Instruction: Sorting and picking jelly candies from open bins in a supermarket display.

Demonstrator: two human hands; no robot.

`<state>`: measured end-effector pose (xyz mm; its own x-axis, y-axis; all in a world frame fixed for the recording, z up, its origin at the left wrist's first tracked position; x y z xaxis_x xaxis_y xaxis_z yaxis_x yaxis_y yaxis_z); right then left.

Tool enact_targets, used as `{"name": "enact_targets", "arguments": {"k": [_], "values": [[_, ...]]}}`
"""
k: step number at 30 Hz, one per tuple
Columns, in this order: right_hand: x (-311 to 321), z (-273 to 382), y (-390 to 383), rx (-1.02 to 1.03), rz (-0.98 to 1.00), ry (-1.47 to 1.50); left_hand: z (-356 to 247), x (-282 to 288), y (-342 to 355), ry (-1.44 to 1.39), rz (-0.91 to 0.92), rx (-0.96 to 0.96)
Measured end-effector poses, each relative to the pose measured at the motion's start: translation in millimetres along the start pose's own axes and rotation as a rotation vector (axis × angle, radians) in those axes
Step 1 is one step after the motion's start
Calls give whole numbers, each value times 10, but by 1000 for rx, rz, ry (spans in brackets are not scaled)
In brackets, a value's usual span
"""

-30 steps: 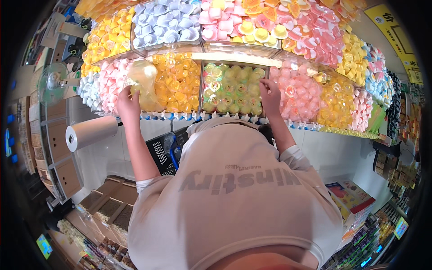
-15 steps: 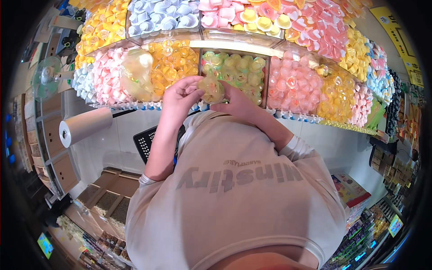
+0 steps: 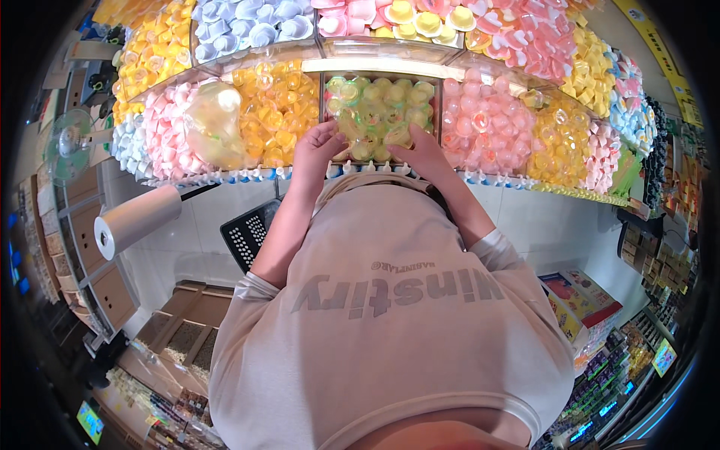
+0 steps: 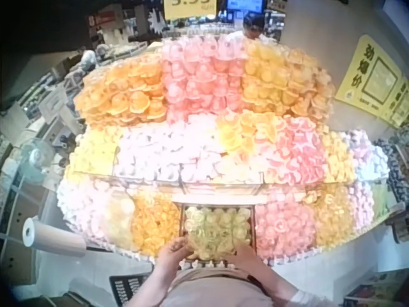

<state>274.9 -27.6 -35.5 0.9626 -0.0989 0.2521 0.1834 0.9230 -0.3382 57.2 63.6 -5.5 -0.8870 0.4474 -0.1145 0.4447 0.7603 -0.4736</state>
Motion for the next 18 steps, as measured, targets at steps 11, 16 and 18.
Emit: {"name": "enact_targets", "arguments": {"k": [11,16,18], "values": [[-107,-232,840,116,-52,-864,2,-161,312,953,-144,-382],[-161,-240,827,172,-71,-884,-6,-221,322,1006,-132,-345],[-124,-147,758,125,-58,-864,12,-213,342,1052,-147,-406]]}}
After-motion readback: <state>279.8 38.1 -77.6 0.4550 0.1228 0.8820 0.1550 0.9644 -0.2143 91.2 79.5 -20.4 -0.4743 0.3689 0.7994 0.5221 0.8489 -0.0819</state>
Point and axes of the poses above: each hand's wrist, its own y-axis towards the middle knuckle, its own x-axis out of the back of the hand, z = x × y, the point moved 6 cm from there along y, towards the middle knuckle, and after that the axes turned 13 degrees about y, right-handed, at the moved point
